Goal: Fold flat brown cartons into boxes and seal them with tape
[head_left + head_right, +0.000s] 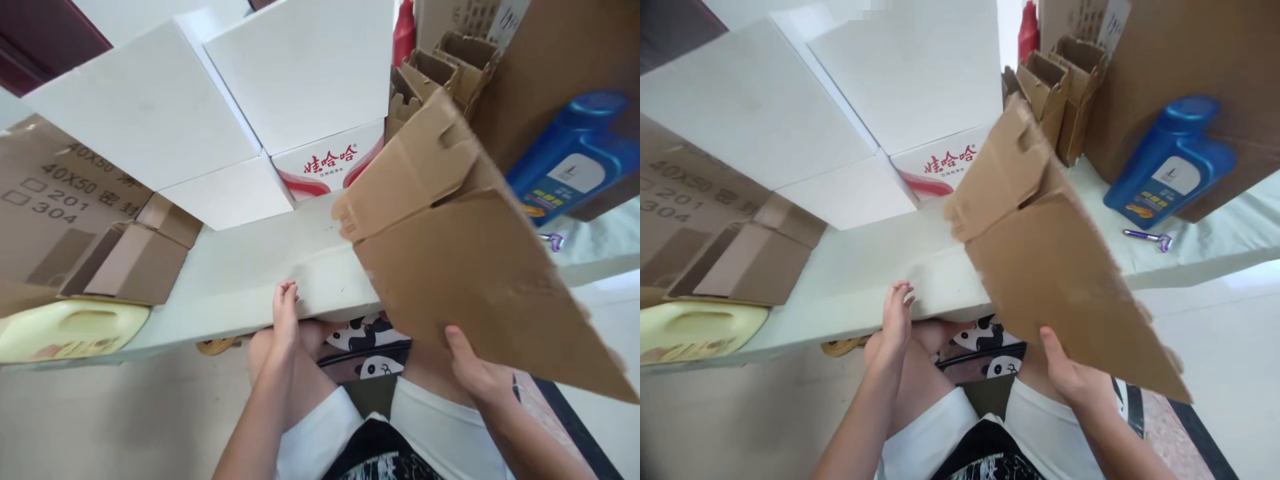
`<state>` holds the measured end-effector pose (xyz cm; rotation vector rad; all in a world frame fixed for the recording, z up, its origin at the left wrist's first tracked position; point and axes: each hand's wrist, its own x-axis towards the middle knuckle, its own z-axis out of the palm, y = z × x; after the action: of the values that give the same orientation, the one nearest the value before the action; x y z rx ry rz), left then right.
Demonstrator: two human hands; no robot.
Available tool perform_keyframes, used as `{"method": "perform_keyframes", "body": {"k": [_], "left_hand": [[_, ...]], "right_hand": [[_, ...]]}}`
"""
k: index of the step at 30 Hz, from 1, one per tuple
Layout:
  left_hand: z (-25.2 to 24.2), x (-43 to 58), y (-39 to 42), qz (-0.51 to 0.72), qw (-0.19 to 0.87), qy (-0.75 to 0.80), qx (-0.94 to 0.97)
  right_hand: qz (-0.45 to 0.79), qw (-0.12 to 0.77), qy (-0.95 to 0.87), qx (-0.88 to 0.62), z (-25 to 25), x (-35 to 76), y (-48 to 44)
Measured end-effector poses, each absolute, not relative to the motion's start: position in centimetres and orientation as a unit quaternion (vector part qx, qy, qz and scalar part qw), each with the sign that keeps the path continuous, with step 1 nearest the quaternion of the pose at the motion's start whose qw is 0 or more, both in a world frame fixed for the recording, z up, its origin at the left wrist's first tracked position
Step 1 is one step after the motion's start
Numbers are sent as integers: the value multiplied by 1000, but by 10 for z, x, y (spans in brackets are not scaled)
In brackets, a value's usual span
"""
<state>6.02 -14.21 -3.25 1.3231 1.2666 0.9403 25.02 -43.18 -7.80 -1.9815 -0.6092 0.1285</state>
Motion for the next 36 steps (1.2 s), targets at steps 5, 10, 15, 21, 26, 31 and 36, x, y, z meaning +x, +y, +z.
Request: {"method": "perform_keyframes", "body": {"k": [5,10,15,21,26,31,36], "left_hand": [[-44,118,-131,314,473,458,684],[-56,166,-119,279,387,384,790],[-66,174,-124,230,322,335,855],[-68,173,-128,191,242,310,900],[-69,172,-127,181,203,301,914],[-69,172,-127,175,193,307,915],[-68,171,-127,170,196,306,916]], "right_hand": [[-62,571,-101,-813,-12,307,-360],[-101,598,-192,-772,13,364,-303],[-156,568,-227,-775,4,401,-284],[-190,551,-209,-785,2,410,-259],[-129,555,-228,-789,12,427,-214],[-74,531,-241,-809,26,460,-168],[-29,476,-229,-849,33,485,-139]]}}
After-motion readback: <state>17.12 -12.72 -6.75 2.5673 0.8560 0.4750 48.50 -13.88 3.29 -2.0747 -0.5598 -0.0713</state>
